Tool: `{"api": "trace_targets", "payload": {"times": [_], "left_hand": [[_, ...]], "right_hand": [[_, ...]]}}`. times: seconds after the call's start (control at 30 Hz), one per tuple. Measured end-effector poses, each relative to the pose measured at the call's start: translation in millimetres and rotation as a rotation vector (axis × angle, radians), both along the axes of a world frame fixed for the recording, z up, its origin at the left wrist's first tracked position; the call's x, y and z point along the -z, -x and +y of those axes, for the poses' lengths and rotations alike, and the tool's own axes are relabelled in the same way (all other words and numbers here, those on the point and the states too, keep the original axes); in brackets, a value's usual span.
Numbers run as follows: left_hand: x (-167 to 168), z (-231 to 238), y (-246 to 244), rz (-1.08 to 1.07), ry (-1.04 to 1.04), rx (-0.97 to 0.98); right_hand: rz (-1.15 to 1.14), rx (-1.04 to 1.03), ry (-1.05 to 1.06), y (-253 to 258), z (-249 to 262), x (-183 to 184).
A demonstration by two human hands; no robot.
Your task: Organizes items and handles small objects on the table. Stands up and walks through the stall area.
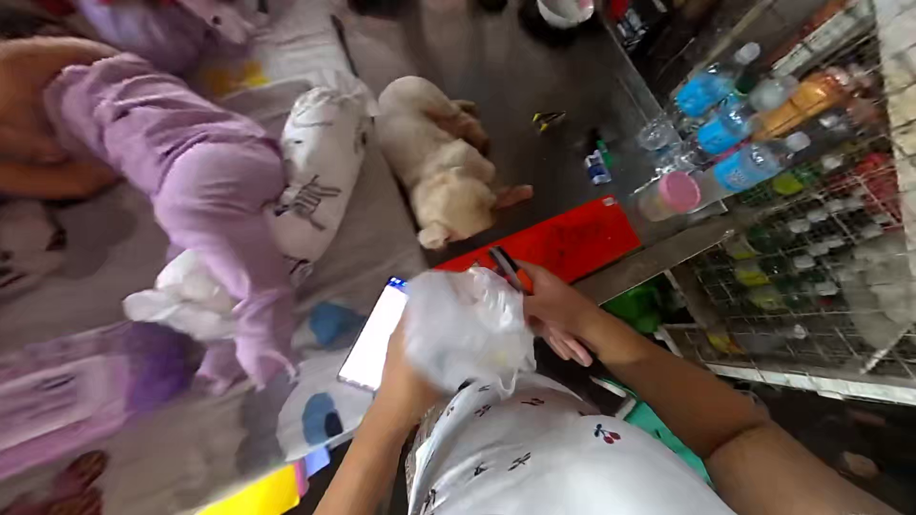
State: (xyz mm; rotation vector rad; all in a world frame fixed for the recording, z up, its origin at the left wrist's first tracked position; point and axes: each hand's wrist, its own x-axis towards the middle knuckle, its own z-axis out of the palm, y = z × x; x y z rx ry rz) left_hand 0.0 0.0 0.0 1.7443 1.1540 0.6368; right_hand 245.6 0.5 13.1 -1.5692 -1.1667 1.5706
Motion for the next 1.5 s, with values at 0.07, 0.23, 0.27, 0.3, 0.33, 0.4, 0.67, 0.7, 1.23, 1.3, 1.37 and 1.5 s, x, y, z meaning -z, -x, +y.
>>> {"api": "trace_targets", "payload": {"times": [0.07,0.23,0.27,0.3,0.33,0.4,0.67,0.7,1.23,1.3,1.37,1.5], "left_hand": [[16.8,49.9,-48.9,-0.084,-0.242,0.089],[13.7,130.8,-178.6,-0.096,-0.361,0.115],[20.4,143.5,-204.8,-0.067,-0.367,0.152],[30.9,154.8,-229.7,-0.034,-0.369,0.195],[43.2,165.1,-252.1,0.012,-0.361,0.244],[69.7,182.1,-288.7,0.121,-0.277,0.331],[123.4,209.2,-337.4,0.429,0.068,0.507],[117.3,207.5,-331.9,0.47,0.075,0.547],[61.3,167.7,-227.7,0.205,-0.084,0.377],[61.5,169.8,-228.7,0.156,-0.089,0.36],[60.4,172.4,-232.0,0.136,-0.06,0.363],[60.5,175.9,-240.2,0.118,-0.004,0.381]], "right_hand": [[-0.153,0.118,-0.045,-52.5,3.8,-2.2],[-0.428,0.467,-0.292,-185.0,29.8,-14.1],[-0.478,0.482,-0.352,-206.9,38.1,-19.8],[-0.548,0.487,-0.406,-225.7,48.3,-25.5],[-0.61,0.501,-0.456,-241.0,61.6,-29.2],[-0.68,0.511,-0.525,-261.4,94.5,-30.1],[-0.851,-0.04,-0.047,-240.0,225.1,60.6],[-0.865,-0.127,0.052,-232.2,230.7,78.6],[-1.042,0.213,0.178,-342.8,241.1,131.5],[-1.035,0.226,0.164,-342.0,233.7,140.0],[-1.009,0.251,0.165,-339.8,229.3,142.8],[-1.026,0.308,0.176,-337.7,225.4,148.6]]}}
